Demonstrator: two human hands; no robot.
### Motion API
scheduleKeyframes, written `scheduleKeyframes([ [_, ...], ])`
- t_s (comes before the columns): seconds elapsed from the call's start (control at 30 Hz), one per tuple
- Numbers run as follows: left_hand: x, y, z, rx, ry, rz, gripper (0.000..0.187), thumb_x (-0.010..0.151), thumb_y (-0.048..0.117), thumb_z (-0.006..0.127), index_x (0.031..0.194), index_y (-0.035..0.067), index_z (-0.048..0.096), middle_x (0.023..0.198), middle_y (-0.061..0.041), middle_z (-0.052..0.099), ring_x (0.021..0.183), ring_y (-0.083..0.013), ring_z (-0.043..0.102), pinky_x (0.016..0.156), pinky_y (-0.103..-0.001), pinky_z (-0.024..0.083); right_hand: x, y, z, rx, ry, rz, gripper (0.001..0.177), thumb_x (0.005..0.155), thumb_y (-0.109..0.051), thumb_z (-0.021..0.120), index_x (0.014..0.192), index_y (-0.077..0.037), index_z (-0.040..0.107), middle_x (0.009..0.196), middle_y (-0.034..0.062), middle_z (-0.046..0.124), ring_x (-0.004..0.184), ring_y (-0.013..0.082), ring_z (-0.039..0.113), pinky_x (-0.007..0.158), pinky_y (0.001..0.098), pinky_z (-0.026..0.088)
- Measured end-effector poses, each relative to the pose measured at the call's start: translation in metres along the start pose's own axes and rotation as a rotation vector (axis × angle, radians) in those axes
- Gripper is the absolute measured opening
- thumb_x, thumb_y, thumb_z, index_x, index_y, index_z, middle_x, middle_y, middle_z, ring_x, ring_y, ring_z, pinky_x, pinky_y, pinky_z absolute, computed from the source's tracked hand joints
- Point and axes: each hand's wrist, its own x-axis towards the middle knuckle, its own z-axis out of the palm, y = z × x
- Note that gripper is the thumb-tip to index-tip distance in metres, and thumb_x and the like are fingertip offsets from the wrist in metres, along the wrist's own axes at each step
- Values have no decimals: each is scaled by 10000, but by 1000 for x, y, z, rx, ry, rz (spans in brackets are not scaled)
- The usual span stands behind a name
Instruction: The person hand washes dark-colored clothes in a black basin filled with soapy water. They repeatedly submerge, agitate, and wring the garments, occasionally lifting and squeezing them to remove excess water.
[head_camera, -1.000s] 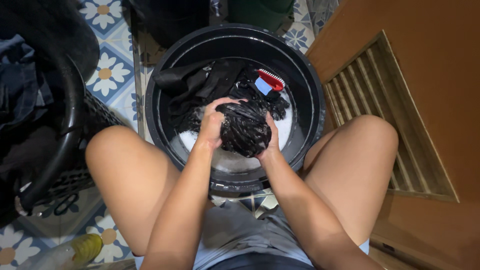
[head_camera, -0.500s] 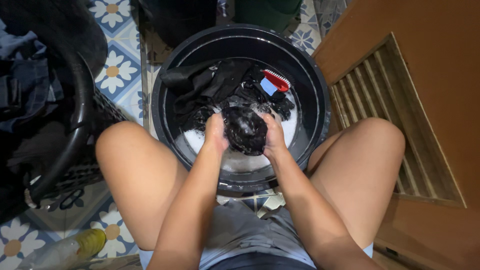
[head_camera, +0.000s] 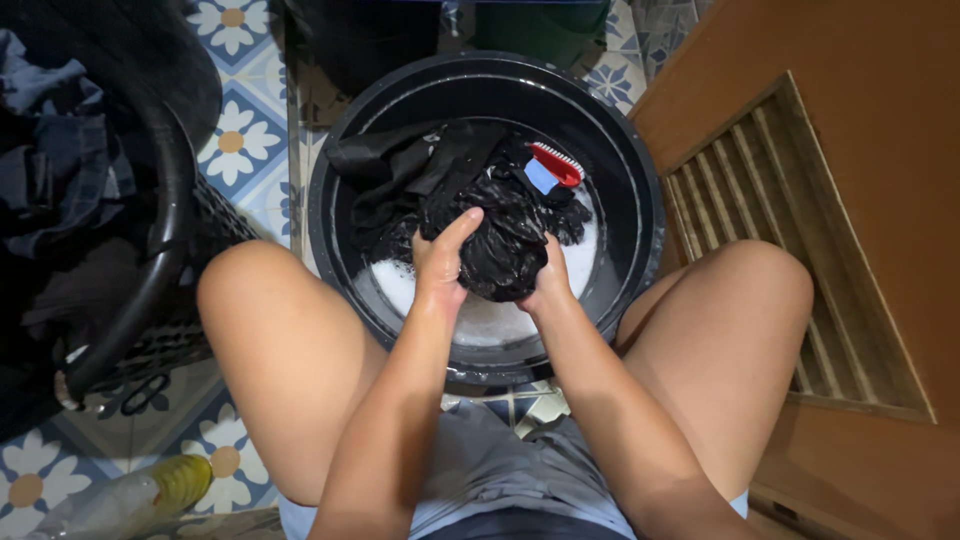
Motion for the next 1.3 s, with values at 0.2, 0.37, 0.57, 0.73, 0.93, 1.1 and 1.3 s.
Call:
scheduleKeyframes([
  [0.2, 2, 12, -4, 787, 157, 585, 378, 699, 152, 873, 995, -1, 693, 913, -90, 740, 824, -201, 710, 809, -334, 570, -48, -36, 69, 35, 499, 352, 770, 890, -789, 436, 1406, -227, 541, 1351, 158, 570, 1178, 481, 569, 968, 768, 281],
  [0.37, -11, 6, 2, 927, -160, 580, 416, 643, 187, 867, 980, 25, 685, 888, -88, 744, 827, -170, 708, 799, -333, 574, -29, -8, 27, 113, 90, 268, 622, 882, -604, 557, 1236, -109, 683, 1205, 130, 721, 1091, 335, 685, 952, 558, 488],
  [0.57, -11, -4, 17, 300, -9, 206, 354, 766, 127, 818, 1067, -22, 707, 1011, -103, 727, 868, -180, 696, 803, -319, 570, 1, -6, -14, 92, 73, -191, 258, 892, -250, 705, 1065, -60, 708, 1007, 128, 738, 927, 279, 709, 869, 423, 579],
  [0.73, 13, -23, -6, -3, 318, -199, 361, 857, 212, 781, 1100, -46, 713, 1033, -101, 746, 870, -220, 721, 783, -381, 602, -32, -15, 28, -721, 145, -773, 244, 756, -61, 737, 995, -30, 695, 965, 105, 686, 860, 249, 661, 809, 380, 544],
  [0.93, 74, -82, -66, -191, -87, -488, 271, 967, 248, 657, 1084, 12, 717, 1031, -110, 753, 902, -235, 735, 845, -391, 612, -52, -29, 55, -1342, -114, -1138, 361, 626, -159, 850, 910, -49, 657, 963, 140, 627, 871, 345, 654, 782, 416, 535],
  [1.1, 86, -75, -90, 35, -209, -684, 257, 970, 252, 602, 1041, 39, 728, 991, -117, 759, 841, -236, 746, 795, -420, 626, -47, -28, 56, -1473, -335, -1093, 372, 588, -185, 851, 890, -53, 679, 948, 159, 647, 862, 368, 650, 758, 426, 537],
  [1.3, 59, -47, -88, 156, -155, -704, 252, 929, 251, 634, 1025, 33, 716, 959, -127, 756, 811, -263, 749, 750, -451, 633, -37, -12, 39, -1503, -361, -1003, 339, 595, -124, 796, 906, -46, 688, 919, 132, 677, 908, 358, 657, 816, 400, 546],
])
